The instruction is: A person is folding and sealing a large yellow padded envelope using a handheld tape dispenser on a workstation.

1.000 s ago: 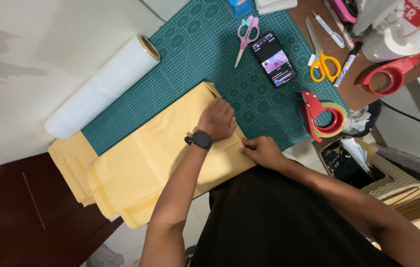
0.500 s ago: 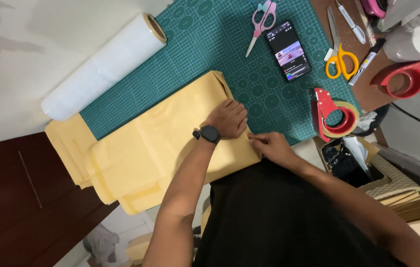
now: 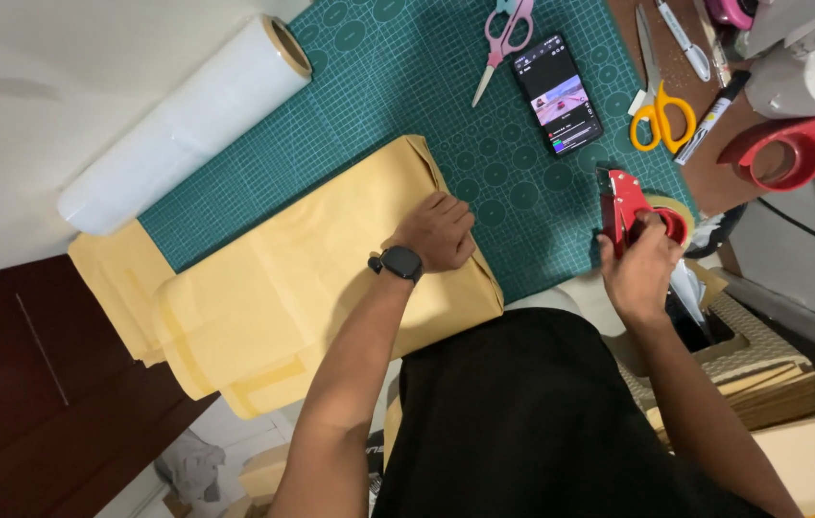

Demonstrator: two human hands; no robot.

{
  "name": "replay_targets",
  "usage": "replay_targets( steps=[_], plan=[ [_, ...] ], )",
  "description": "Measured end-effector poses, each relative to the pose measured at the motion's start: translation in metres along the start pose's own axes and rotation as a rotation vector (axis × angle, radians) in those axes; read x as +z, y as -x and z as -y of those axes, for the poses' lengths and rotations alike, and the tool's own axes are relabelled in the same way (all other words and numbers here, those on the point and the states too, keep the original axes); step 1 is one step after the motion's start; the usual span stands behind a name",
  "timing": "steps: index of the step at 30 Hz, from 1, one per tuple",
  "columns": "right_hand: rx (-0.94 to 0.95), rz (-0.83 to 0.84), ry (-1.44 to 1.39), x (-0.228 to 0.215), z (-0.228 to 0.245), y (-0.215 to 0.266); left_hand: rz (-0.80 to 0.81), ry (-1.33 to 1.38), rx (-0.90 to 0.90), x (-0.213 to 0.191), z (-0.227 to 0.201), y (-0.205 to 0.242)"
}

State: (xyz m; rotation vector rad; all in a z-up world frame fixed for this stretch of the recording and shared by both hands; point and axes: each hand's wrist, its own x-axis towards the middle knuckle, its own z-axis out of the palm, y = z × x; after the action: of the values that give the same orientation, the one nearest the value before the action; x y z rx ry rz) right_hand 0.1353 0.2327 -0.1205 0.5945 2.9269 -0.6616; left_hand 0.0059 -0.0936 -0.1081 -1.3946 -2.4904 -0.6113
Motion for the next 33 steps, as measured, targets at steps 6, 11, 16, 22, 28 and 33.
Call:
replay_targets(
  steps=[6,11,16,22,28,33],
  plan=[
    [-0.087,-0.043,0.216,-0.054,0.011,0.005,0.0,0.088,-0.014,-0.028,-0.003,-0.017],
    [-0.3,0.093,-0.026,-0.114,0.072,-0.034,0.005,0.092,-0.014,-0.02,0.001,-0.014],
    [-0.449,0.298,-0.337,-0.111,0.147,-0.116,0.003,0.102,-0.031,-0.021,0.002,-0.015],
    [-0.229,0.912,-0.565,-0.06,0.223,-0.232,0.121,0.161,-0.123,0.005,-0.001,-0.001],
    [-0.193,1.458,-0.609,0.018,0.248,-0.3,-0.05,0.209,-0.191,0.006,-0.007,0.001],
    [-0.228,1.48,-0.19,0.032,0.292,-0.314,-0.024,0.189,-0.154,0.011,-0.009,0.0]
  ],
)
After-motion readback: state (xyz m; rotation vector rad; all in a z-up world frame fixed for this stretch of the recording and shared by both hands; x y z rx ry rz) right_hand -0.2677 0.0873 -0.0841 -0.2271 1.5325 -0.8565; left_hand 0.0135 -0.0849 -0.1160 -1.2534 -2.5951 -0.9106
